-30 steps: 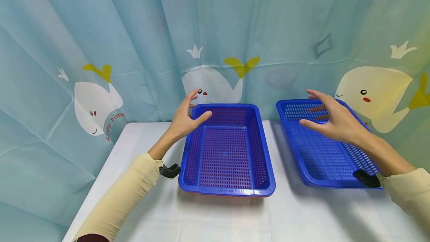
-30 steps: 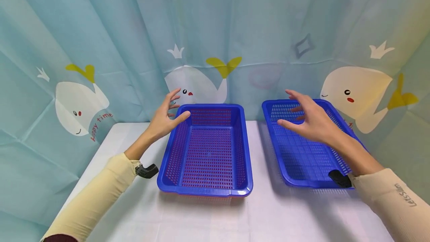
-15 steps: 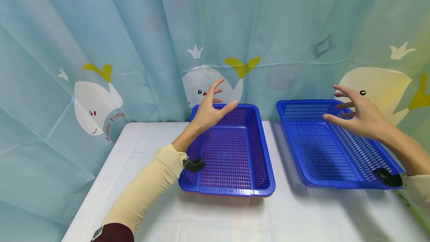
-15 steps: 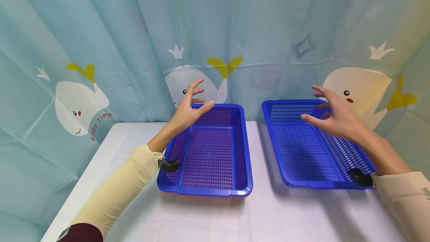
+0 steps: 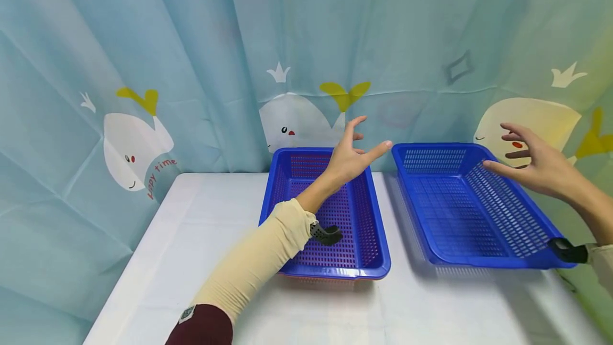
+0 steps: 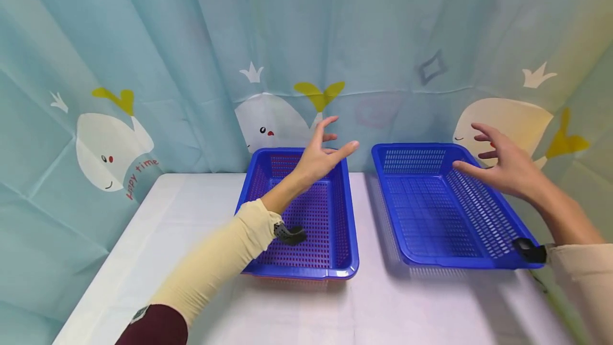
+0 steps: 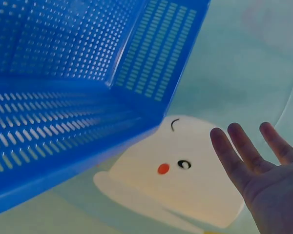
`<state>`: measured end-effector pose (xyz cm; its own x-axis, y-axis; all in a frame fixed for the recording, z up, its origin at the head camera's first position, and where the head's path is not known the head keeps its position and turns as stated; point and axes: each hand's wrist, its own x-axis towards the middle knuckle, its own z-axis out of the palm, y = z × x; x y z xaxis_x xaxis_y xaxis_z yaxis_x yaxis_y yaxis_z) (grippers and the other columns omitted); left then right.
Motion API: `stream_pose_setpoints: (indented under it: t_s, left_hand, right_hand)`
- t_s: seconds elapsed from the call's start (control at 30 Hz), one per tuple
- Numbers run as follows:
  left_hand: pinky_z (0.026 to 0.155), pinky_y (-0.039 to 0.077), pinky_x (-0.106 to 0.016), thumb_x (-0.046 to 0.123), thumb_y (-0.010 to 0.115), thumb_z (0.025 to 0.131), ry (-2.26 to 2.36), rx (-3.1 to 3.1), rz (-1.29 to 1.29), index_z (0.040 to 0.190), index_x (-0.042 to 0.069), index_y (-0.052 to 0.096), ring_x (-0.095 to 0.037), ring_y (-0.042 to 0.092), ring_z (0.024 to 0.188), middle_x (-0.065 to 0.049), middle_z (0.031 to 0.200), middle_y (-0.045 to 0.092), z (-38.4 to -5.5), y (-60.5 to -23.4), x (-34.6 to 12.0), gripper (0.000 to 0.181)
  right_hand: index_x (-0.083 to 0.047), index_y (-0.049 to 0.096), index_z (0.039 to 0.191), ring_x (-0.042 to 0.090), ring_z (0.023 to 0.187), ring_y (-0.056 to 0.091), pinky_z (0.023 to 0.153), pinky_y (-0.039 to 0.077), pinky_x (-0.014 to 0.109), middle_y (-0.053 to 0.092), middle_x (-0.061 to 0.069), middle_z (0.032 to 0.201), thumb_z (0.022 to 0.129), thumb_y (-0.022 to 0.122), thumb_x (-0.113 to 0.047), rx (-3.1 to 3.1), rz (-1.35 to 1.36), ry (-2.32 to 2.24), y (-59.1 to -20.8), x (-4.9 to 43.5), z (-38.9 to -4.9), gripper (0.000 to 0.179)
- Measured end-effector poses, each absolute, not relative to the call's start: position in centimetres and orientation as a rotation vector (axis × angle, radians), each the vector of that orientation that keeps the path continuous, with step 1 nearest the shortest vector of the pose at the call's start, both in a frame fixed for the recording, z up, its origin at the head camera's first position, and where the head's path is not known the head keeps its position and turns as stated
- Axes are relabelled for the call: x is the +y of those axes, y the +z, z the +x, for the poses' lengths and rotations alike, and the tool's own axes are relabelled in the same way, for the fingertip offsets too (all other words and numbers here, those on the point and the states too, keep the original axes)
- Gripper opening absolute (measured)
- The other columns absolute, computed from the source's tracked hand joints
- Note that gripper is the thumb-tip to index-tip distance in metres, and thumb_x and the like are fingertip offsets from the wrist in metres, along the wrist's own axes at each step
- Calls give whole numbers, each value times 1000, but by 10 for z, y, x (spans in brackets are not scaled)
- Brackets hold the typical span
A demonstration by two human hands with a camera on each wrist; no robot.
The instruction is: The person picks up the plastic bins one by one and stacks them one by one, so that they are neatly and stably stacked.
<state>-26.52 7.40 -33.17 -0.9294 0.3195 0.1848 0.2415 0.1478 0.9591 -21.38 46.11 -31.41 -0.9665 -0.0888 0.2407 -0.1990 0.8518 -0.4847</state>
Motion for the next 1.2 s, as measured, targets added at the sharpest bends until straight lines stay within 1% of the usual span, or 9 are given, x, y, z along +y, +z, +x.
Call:
stream_pose_setpoints:
  t_s: [0.03,0.07,0.13,0.17,0.27,0.47,0.83,1.07,1.2]
  left_hand:
    - [85,56,-39,53,75,90,1927,2322,550,152,52,32,-22,62,114,-4,148,46,-264,-333,81,76]
    - [85,56,-39,54,76,89,1927,2317,524,151,53,33,-22,61,114,-5,148,47,-262,-334,88,75]
    - [86,55,-40,55,76,88,1925,2306,472,150,54,34,-23,60,117,-5,148,48,-258,-335,102,75]
    - [87,55,-41,55,76,88,1924,2300,443,149,54,34,-23,60,118,-5,148,49,-257,-337,108,74]
    - [87,55,-42,56,76,88,1933,2280,363,148,54,36,-24,59,120,-5,147,50,-252,-340,126,73]
    - [89,55,-44,57,78,86,2009,2208,153,145,50,40,-22,59,120,-1,142,53,-245,-345,154,71]
    - [97,53,-43,54,82,82,1945,2223,-144,143,40,47,-22,55,126,-2,144,55,-235,-362,189,71]
    - [78,61,-59,46,84,84,1929,2017,-250,142,45,47,-26,61,117,-2,142,50,-240,-376,197,69]
    - [70,62,-58,35,85,86,1918,1965,-215,142,41,48,-29,64,115,-5,140,51,-244,-383,200,67]
  right_hand:
    - [-10,17,164,65,115,45,62,32,-2,33,40,149,92,80,-25,-2823,220,768,-314,464,-214,97]
    - [-8,17,164,65,117,44,66,43,4,32,40,151,92,79,-25,-2832,220,760,-314,467,-213,96]
    - [-8,17,164,66,118,43,76,58,26,29,39,154,94,77,-27,-2865,212,740,-314,472,-213,94]
    - [-8,17,164,66,118,43,80,60,40,28,39,155,95,76,-29,-2887,203,724,-314,474,-213,93]
    - [-8,15,165,69,119,44,78,49,75,28,42,153,97,72,-34,-2961,163,701,-315,480,-214,92]
    - [-2,12,163,71,119,44,73,55,68,27,46,149,100,68,-37,-3054,121,693,-317,498,-218,92]
    - [3,5,161,68,112,51,81,55,67,25,51,144,102,61,-45,-3188,23,681,-329,524,-218,94]
    - [3,-2,160,71,120,40,86,53,69,20,52,144,106,56,-43,-3272,-2,901,-339,535,-217,92]
    - [5,-5,159,71,119,44,86,54,68,25,54,142,108,51,-42,-3327,-18,1015,-347,545,-214,90]
